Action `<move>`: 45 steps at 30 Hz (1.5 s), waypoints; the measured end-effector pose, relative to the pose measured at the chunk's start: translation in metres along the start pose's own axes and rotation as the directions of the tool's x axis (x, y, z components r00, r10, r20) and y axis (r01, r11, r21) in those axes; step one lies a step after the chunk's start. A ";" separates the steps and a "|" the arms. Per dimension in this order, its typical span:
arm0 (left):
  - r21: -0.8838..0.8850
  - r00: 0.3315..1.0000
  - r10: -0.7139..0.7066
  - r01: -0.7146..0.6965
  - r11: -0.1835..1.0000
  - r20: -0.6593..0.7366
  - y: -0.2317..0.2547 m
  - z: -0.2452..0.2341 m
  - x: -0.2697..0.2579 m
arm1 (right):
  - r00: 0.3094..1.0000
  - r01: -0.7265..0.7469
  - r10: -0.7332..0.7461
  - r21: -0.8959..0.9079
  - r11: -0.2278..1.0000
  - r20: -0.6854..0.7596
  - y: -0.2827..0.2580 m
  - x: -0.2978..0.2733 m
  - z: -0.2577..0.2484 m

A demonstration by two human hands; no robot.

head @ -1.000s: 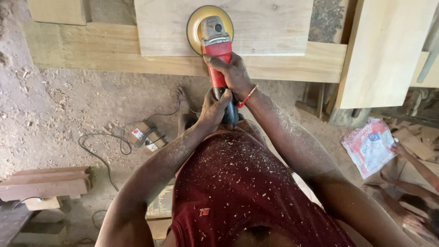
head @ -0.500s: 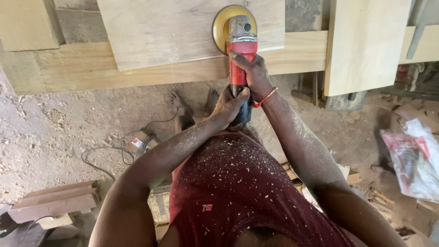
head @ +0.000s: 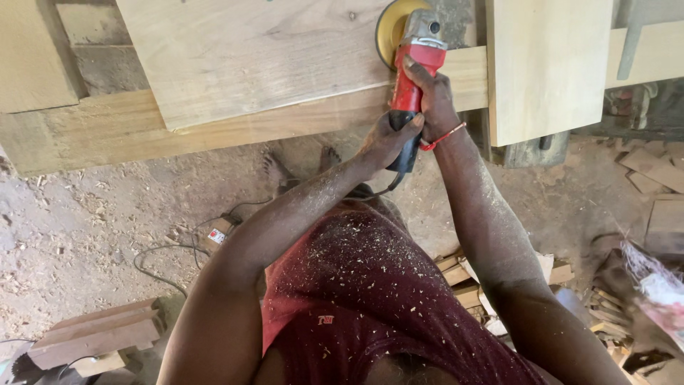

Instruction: The person sands a rectangular wood panel using a handheld power sander, moving the tool across the surface and edges, then removes the sanding disc and clears dust from the panel by hand.

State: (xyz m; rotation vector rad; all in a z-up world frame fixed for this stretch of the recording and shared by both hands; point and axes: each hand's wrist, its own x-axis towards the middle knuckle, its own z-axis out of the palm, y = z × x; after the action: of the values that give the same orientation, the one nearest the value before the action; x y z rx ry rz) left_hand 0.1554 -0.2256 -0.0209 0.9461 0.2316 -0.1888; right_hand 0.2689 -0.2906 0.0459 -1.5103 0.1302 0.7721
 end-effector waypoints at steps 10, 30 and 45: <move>0.032 0.948 -0.003 0.014 0.999 -0.318 0.015 -0.041 -0.050 | 0.980 -0.027 0.038 -0.061 0.998 0.194 0.016 0.002 0.080; 0.032 0.851 0.099 -0.096 0.995 -0.515 0.012 -0.112 -0.171 | 0.887 -0.048 0.136 -0.204 0.978 0.442 0.102 -0.006 0.202; -0.040 0.801 0.035 -0.074 0.996 -0.598 0.016 -0.135 -0.197 | 0.850 -0.004 0.174 -0.326 0.945 0.497 0.090 -0.028 0.259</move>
State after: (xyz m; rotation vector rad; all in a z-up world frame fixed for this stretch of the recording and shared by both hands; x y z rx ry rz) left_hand -0.0445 -0.0942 -0.0295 0.9279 0.7921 0.1818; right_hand 0.1015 -0.0740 0.0115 -1.5416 -0.3502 1.3037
